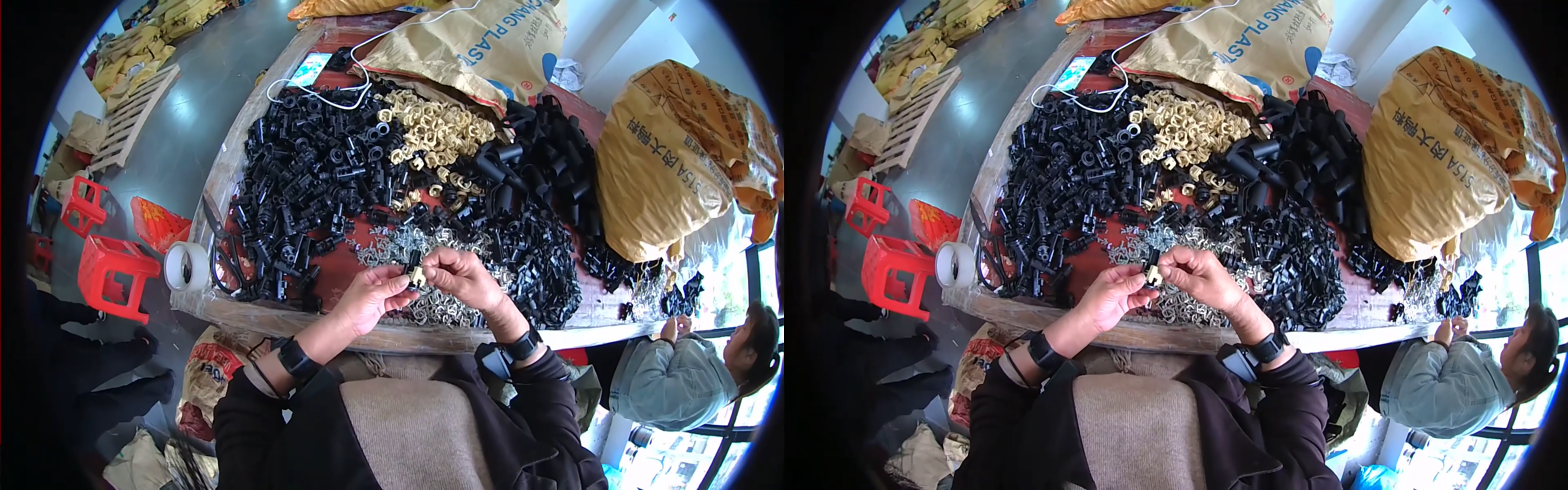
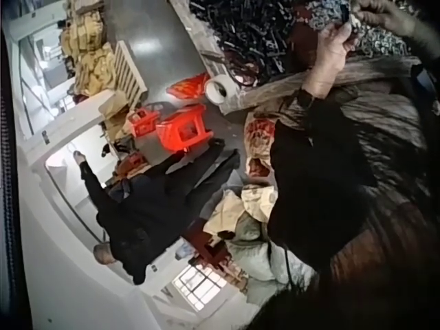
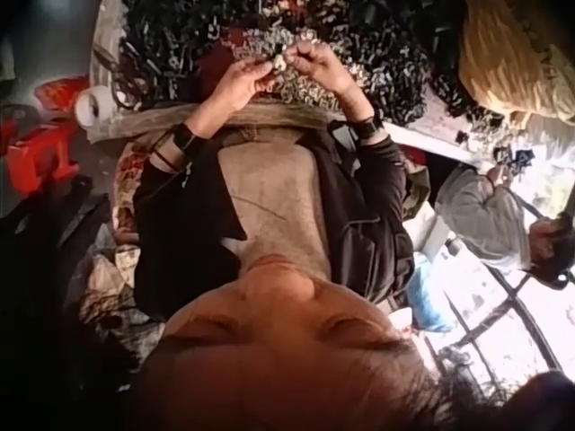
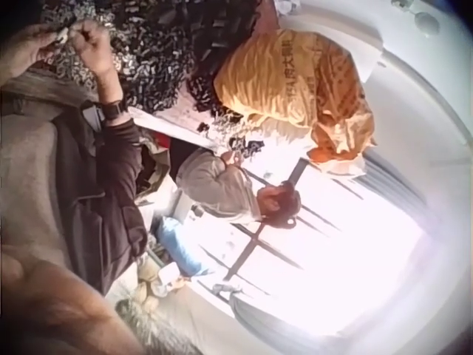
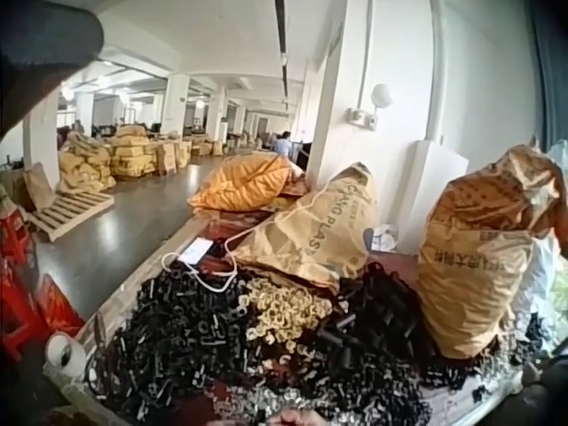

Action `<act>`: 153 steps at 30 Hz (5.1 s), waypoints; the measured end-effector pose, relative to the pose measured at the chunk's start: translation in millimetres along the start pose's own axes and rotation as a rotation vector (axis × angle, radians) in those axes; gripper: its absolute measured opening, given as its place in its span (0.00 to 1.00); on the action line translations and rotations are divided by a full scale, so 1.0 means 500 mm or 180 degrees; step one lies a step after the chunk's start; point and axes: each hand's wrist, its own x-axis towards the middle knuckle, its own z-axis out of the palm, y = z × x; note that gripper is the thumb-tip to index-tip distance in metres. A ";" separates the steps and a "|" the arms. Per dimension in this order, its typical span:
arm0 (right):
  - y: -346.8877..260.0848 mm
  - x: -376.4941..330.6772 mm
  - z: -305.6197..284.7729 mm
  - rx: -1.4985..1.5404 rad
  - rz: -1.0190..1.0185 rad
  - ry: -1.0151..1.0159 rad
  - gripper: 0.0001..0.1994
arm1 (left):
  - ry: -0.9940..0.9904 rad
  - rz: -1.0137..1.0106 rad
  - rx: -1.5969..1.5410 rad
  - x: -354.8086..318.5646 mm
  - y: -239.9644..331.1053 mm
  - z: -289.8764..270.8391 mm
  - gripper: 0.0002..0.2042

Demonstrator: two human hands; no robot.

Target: The person assembles components by hand, picking up a black plastic housing, a metal clip, and a tan plastic insert. They press the clip and insert into the housing, fit a larger black plastic sleeve over the assembly, and place it into a bag.

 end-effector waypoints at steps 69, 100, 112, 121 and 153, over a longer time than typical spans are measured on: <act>0.038 -0.055 0.020 0.0156 -0.0255 0.1315 0.09 | -0.0141 -0.0471 0.0454 0.023 -0.014 0.009 0.06; 0.046 -0.071 0.041 -0.2583 -0.1591 0.1613 0.16 | -0.0482 -0.0663 0.0453 0.034 -0.024 0.027 0.09; 0.031 0.003 -0.081 -0.3190 -0.1694 0.2074 0.11 | -0.0694 -0.0425 0.0756 0.074 0.002 -0.017 0.10; 0.124 0.145 -0.302 -0.3062 0.0187 0.2473 0.15 | -0.0423 -0.0069 0.0975 0.076 0.008 -0.002 0.09; 0.020 -0.085 -0.039 -0.0648 -0.0032 0.0958 0.14 | -0.0397 0.0357 0.1552 0.025 0.029 0.021 0.12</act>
